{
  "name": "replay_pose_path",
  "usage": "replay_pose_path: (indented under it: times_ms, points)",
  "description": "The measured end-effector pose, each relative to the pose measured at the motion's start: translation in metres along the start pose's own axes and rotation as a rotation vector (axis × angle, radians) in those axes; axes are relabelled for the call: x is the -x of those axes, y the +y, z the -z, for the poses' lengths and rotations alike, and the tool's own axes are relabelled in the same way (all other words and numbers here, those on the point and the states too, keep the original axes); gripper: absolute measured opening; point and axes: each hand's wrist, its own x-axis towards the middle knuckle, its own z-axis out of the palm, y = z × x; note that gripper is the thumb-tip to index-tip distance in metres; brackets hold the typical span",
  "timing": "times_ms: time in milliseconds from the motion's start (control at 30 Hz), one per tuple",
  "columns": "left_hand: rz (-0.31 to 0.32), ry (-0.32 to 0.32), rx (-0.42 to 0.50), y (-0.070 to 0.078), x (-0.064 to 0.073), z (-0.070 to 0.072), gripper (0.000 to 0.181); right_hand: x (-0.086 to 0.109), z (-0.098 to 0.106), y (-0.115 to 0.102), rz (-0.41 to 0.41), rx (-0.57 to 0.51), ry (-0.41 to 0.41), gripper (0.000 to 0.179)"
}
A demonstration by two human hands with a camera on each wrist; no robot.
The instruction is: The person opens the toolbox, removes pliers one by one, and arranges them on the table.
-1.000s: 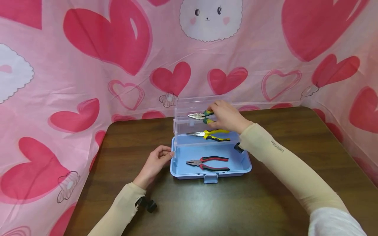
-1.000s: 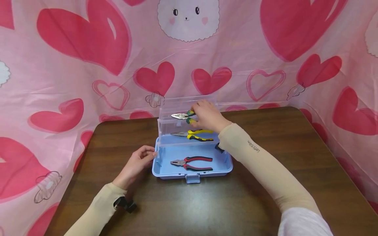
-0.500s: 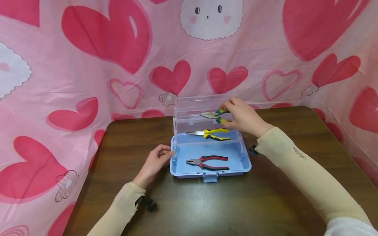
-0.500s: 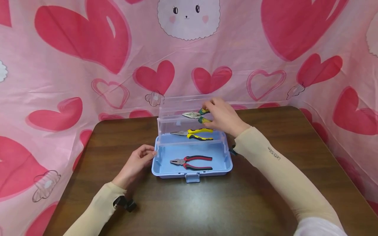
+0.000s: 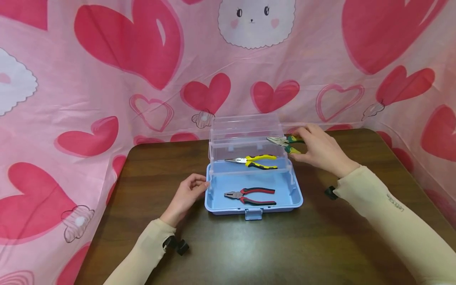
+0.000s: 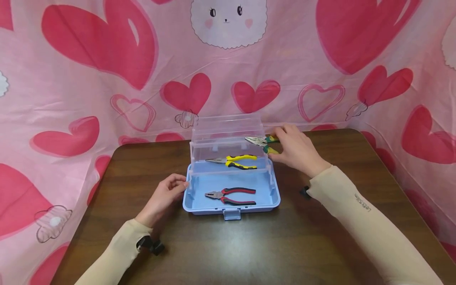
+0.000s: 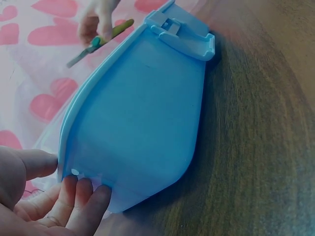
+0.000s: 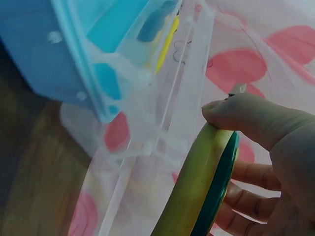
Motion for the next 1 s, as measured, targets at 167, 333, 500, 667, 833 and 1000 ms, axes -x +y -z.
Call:
replay_pose_path:
  times_ms: [167, 333, 500, 667, 833, 1000]
  points:
    - [-0.011, 0.003, -0.003, 0.001, 0.0, 0.0, 0.032, 0.016, 0.002, 0.015, -0.068, 0.014, 0.015, 0.06]
    - [-0.007, 0.01, 0.001, -0.001, 0.0, 0.0, 0.031, 0.03, -0.002, 0.036, -0.139, -0.001, 0.02, 0.062]
    - [-0.006, 0.021, 0.007, -0.001, 0.0, -0.001, 0.031, 0.044, -0.004, 0.059, -0.212, -0.008, 0.004, 0.064]
    - [0.003, 0.04, -0.001, 0.001, 0.001, -0.002, 0.029, 0.058, -0.009, 0.084, -0.253, -0.01, -0.005, 0.062]
    - [0.006, 0.056, -0.003, 0.001, 0.002, -0.003, 0.028, 0.07, -0.014, 0.108, -0.317, -0.002, -0.023, 0.061]
    - [0.012, 0.055, -0.001, 0.0, 0.002, -0.004, 0.028, 0.079, -0.013, 0.132, -0.395, 0.0, -0.083, 0.066]
